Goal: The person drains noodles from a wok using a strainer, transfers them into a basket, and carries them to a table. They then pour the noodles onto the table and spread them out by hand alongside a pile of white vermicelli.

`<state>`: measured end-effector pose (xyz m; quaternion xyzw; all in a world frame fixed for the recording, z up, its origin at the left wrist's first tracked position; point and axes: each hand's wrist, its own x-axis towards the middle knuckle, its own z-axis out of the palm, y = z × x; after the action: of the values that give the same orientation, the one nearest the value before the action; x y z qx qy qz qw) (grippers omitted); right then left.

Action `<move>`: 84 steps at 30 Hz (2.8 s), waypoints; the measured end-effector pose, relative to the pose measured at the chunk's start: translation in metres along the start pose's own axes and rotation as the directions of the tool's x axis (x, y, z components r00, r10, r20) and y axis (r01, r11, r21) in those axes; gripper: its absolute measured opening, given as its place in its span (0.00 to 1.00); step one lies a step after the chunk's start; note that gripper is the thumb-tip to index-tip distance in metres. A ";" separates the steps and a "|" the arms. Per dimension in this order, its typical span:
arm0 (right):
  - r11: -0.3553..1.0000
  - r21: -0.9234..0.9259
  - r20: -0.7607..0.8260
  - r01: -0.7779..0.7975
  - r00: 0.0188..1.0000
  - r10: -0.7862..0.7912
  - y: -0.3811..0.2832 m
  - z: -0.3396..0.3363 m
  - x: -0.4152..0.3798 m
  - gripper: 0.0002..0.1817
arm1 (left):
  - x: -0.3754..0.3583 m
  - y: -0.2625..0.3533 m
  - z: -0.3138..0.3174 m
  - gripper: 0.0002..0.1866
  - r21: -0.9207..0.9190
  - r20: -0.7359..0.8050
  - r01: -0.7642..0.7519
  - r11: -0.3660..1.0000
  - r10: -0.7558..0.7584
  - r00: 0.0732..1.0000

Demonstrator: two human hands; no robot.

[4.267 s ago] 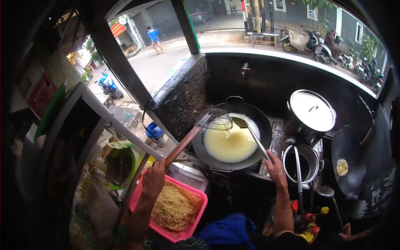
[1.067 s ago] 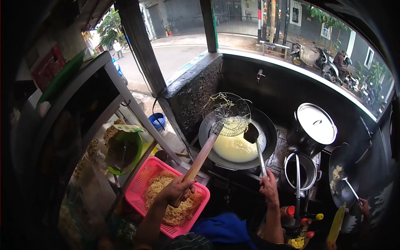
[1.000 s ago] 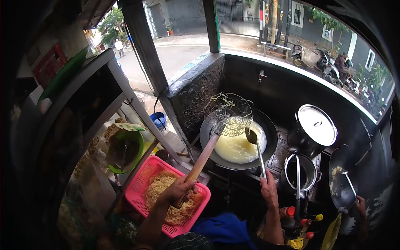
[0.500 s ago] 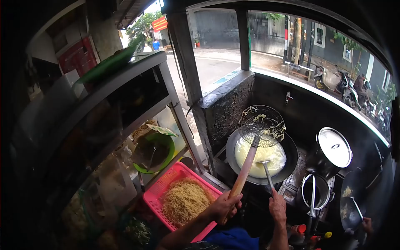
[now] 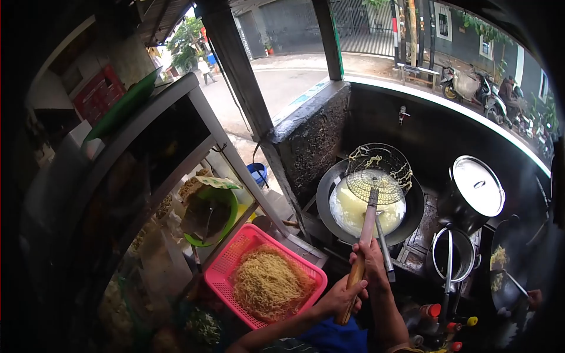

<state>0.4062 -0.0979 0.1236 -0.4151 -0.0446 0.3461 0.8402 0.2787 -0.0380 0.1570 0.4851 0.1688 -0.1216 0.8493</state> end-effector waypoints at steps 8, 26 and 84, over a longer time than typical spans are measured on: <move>0.993 -0.116 -0.093 0.030 0.995 -0.041 -0.015 -0.030 -0.023 0.17 | -0.027 -0.012 -0.051 0.22 0.263 0.066 0.109 0.959 -0.131 0.989; 0.599 -0.789 -0.005 -0.139 0.976 0.219 0.007 0.044 -0.271 0.33 | -0.220 -0.084 -0.168 0.09 0.328 -0.738 -0.494 0.805 0.545 0.397; 0.668 -0.741 0.076 0.066 0.997 -0.014 0.107 0.034 -0.317 0.34 | -0.302 -0.071 -0.169 0.07 0.854 -0.507 0.118 0.507 0.759 0.408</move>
<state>0.0953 -0.2266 0.1349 -0.7086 -0.2172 0.2925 0.6042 -0.0521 0.0858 0.1438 0.8199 0.3781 0.2700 0.3346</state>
